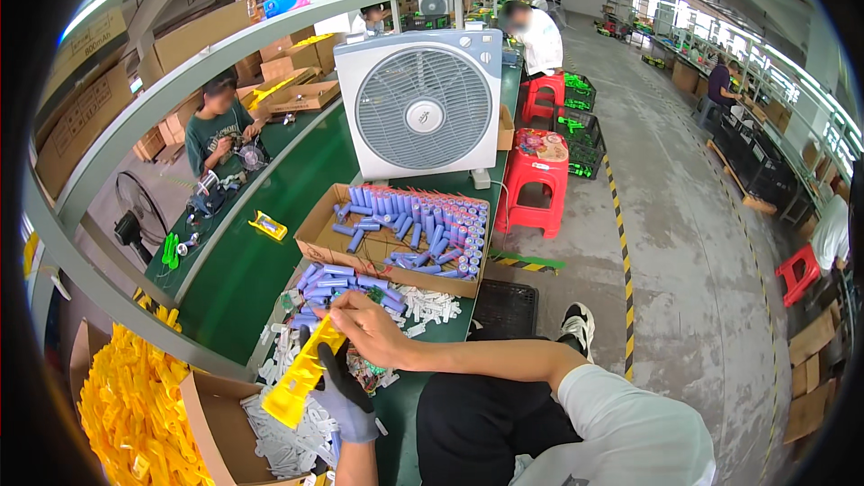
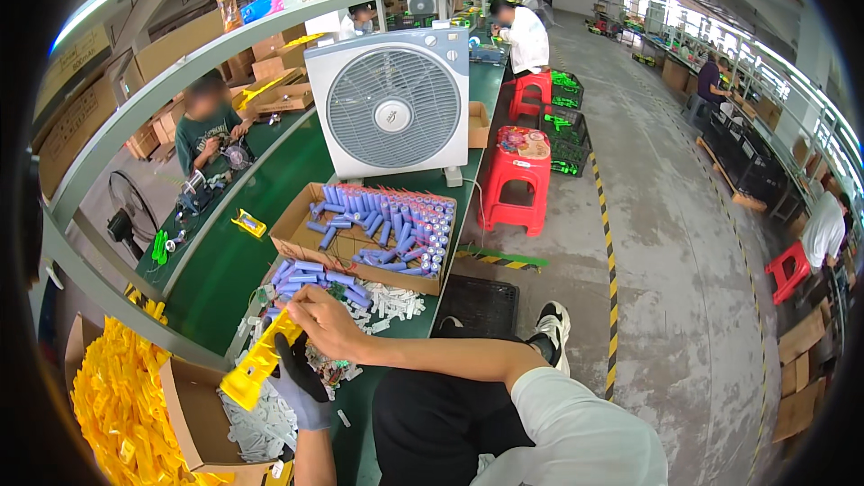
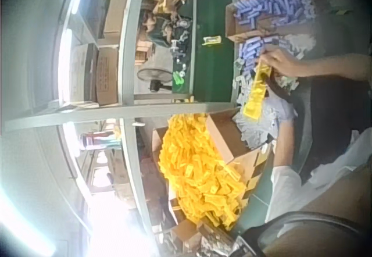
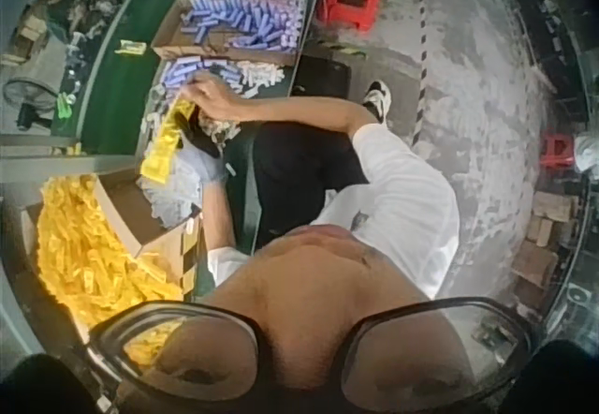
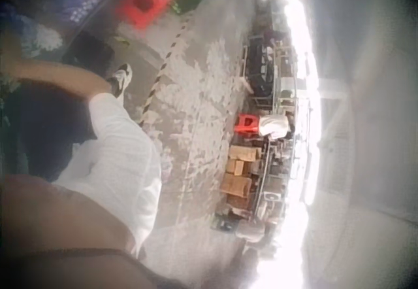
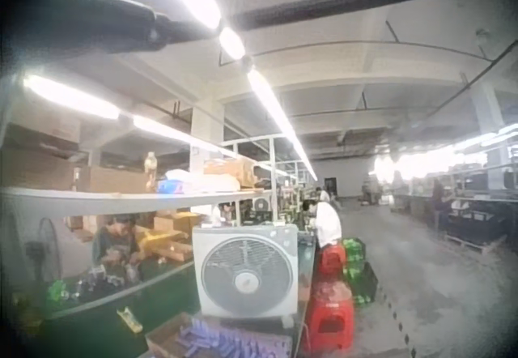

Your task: Assembling internal electronics, batteries, and plastic clips into yellow flashlight housings.

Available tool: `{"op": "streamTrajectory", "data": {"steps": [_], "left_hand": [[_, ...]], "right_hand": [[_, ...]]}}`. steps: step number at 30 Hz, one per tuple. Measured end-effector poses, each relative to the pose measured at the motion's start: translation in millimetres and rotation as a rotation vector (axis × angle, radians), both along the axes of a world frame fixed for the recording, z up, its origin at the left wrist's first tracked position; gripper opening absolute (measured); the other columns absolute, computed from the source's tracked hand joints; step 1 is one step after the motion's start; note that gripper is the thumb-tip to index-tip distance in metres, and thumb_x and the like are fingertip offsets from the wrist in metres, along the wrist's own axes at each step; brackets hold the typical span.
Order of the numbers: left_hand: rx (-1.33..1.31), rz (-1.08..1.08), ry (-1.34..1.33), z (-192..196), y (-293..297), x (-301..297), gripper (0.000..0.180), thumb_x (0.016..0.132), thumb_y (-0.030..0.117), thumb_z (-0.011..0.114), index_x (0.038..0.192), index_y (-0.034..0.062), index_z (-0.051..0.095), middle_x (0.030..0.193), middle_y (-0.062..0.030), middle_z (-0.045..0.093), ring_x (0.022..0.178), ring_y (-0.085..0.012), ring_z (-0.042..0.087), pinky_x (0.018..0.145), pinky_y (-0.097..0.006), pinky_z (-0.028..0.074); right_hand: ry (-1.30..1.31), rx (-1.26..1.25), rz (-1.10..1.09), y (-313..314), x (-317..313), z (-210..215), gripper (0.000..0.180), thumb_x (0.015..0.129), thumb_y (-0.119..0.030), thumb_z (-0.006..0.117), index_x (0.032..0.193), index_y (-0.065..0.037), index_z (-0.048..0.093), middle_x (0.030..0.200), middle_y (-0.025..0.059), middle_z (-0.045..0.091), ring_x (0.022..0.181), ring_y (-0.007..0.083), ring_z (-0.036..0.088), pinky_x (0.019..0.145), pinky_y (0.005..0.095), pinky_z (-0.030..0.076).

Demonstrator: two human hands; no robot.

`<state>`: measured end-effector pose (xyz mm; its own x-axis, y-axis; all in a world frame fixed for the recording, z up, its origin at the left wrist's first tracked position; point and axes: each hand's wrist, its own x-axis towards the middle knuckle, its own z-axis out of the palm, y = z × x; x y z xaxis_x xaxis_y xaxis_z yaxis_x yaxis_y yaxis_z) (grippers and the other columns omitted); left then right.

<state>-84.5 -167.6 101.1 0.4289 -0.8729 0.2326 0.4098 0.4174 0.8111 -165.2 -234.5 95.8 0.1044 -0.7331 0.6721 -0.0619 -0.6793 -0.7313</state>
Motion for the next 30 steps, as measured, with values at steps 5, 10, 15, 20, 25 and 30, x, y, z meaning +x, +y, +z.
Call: {"op": "streamTrajectory", "data": {"steps": [5,10,15,20,25,30], "left_hand": [[0.015,-0.17,0.097,-5.6,-4.4,17.6,0.034,0.093,0.021,0.059,0.118,-0.0001,0.049,0.113,-0.0129,0.057,0.104,-0.021,0.058,0.095,-0.035,0.046],[0.032,0.257,-0.157,-8.1,-12.5,36.7,0.042,0.092,0.013,0.061,0.124,-0.0057,0.042,0.118,-0.0146,0.055,0.105,-0.0191,0.056,0.094,-0.035,0.046],[-0.031,0.552,-0.44,10.9,-16.8,82.8,0.034,0.088,0.004,0.063,0.118,-0.0057,0.048,0.11,-0.0131,0.059,0.099,-0.0159,0.057,0.089,-0.031,0.047],[-0.076,0.478,-0.419,44.1,-7.6,91.5,0.019,0.082,0.003,0.069,0.097,-0.0016,0.058,0.091,-0.0061,0.064,0.084,-0.0111,0.059,0.076,-0.026,0.047],[-0.007,0.358,-0.33,72.5,18.5,103.5,0.021,0.079,0.004,0.073,0.095,-0.0022,0.06,0.086,-0.0043,0.065,0.074,-0.0086,0.06,0.068,-0.024,0.049],[-0.017,0.165,-0.107,68.3,15.8,104.6,0.028,0.08,0.004,0.072,0.103,-0.0042,0.059,0.094,-0.0074,0.065,0.082,-0.0123,0.063,0.074,-0.027,0.052]], "right_hand": [[0.007,0.096,0.04,8.0,-7.8,6.0,0.033,0.098,-0.024,0.046,0.099,0.004,0.064,0.084,0.0149,0.06,0.077,0.0286,0.058,0.068,0.0351,0.044],[0.075,0.32,0.187,1.4,-14.9,0.0,0.026,0.096,-0.021,0.052,0.094,0.003,0.061,0.085,0.0093,0.06,0.073,0.0162,0.058,0.062,0.0304,0.046],[-0.15,0.385,0.53,10.0,-15.8,4.7,0.025,0.092,-0.016,0.059,0.11,0.0,0.063,0.091,0.005,0.063,0.067,0.011,0.063,0.05,0.0221,0.05],[-0.371,0.298,0.33,-6.5,-37.6,3.4,0.023,0.091,-0.014,0.059,0.107,0.002,0.062,0.088,0.0092,0.065,0.067,0.012,0.062,0.055,0.023,0.049],[-0.205,0.415,0.552,-11.3,-27.5,-8.7,0.062,0.081,-0.012,0.062,0.138,-0.002,0.038,0.13,0.0152,0.046,0.106,0.0229,0.057,0.081,0.0298,0.047],[-0.241,0.538,0.983,4.8,-17.8,0.7,0.093,0.072,-0.021,0.073,0.147,-0.009,0.019,0.142,0.0148,0.033,0.125,0.032,0.045,0.094,0.0379,0.042]]}}
